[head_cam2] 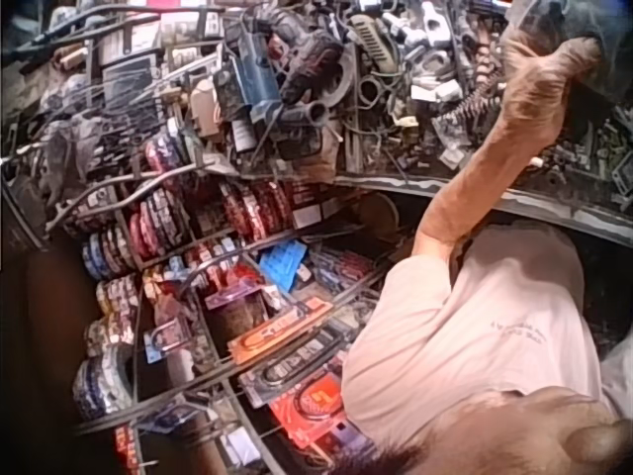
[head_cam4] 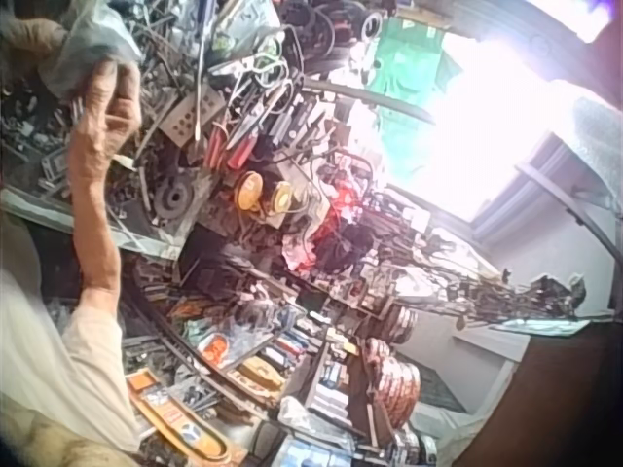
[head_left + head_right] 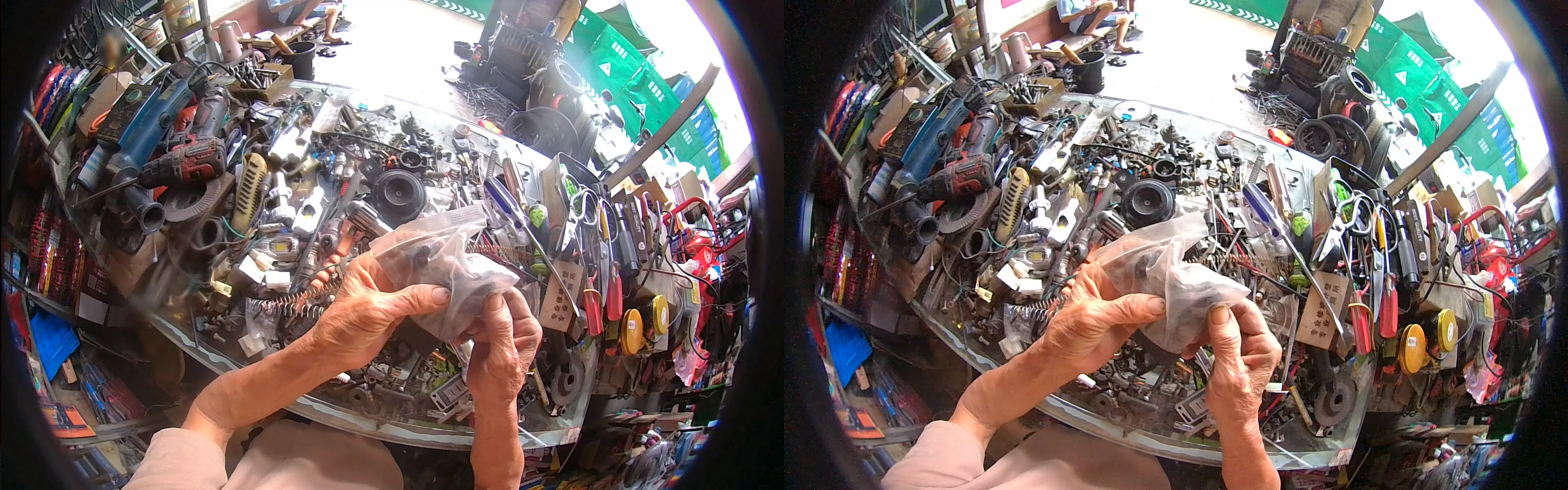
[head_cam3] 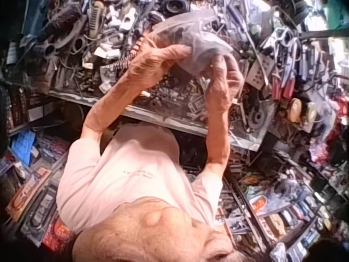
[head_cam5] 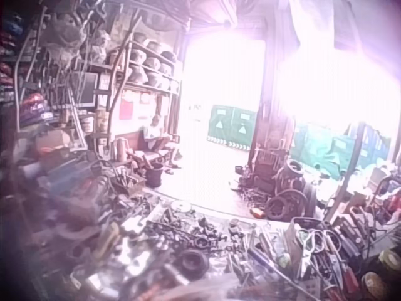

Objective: The person uses a wrench to tighten a bolt on a small mechanical component held in their left hand. They then place the component into a small plastic bag and seal it. The person is working at a cluttered workbench in a workshop environment.

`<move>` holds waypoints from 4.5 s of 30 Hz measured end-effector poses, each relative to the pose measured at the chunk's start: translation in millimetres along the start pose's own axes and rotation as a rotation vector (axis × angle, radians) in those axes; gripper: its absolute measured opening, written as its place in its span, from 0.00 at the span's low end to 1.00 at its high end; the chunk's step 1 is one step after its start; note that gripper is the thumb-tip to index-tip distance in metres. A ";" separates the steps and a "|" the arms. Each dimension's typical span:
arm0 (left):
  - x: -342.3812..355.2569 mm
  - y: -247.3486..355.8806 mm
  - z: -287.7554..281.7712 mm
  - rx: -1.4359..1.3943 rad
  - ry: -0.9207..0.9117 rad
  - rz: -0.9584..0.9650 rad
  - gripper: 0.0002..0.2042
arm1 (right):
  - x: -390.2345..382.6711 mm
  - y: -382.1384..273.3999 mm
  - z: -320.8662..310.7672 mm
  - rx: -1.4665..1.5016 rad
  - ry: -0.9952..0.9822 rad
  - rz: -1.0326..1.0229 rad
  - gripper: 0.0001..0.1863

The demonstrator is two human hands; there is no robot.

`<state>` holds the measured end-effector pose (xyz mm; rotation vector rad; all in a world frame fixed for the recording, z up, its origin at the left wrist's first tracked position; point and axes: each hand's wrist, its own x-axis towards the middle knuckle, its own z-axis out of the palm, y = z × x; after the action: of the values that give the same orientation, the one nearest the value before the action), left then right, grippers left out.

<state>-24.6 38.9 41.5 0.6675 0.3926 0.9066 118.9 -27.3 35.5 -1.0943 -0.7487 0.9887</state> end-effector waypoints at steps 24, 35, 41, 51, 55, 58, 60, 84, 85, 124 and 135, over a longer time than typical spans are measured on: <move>-4.5 -8.0 -1.0 0.348 0.028 0.180 0.17 | -2.4 -1.3 -1.1 0.076 0.061 0.000 0.16; -4.3 -5.6 -3.1 0.161 0.033 0.099 0.13 | 2.2 3.2 -7.2 0.160 0.103 -0.004 0.12; -1.7 -5.5 -4.3 0.137 0.042 0.072 0.14 | 2.8 -0.2 -5.1 0.215 0.130 -0.010 0.11; -0.4 -7.8 -2.2 0.101 -0.059 0.059 0.29 | 10.0 -5.7 -9.0 0.286 0.152 0.019 0.12; 1.0 -9.6 -4.9 0.081 -0.027 0.057 0.28 | 9.9 -5.0 -8.5 0.285 0.136 0.030 0.14; 1.3 -10.5 -7.0 0.090 0.027 0.045 0.26 | 9.7 -6.8 -9.6 0.249 0.026 0.035 0.17; 1.5 -12.1 -11.4 0.071 0.031 0.081 0.25 | 11.0 -3.6 -14.2 0.161 -0.103 0.051 0.23; -0.3 -6.9 -5.2 0.083 0.041 0.136 0.19 | 0.2 -9.2 -1.1 -0.014 -0.028 0.088 0.19; -0.5 -5.7 -5.4 0.040 0.052 0.128 0.19 | -0.1 -8.3 -4.6 -0.145 -0.071 0.054 0.19; -38.9 -9.6 20.4 0.950 0.039 0.250 0.04 | 12.2 -23.5 -27.7 -0.124 -0.299 0.277 0.05; -74.5 -21.6 -15.3 1.373 0.352 0.596 0.26 | 7.6 -7.9 -23.5 -0.114 -0.264 0.196 0.04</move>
<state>-62.9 -26.4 18.5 1.9596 1.2085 1.2628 144.6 -30.0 36.1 -1.1645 -0.9326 1.2876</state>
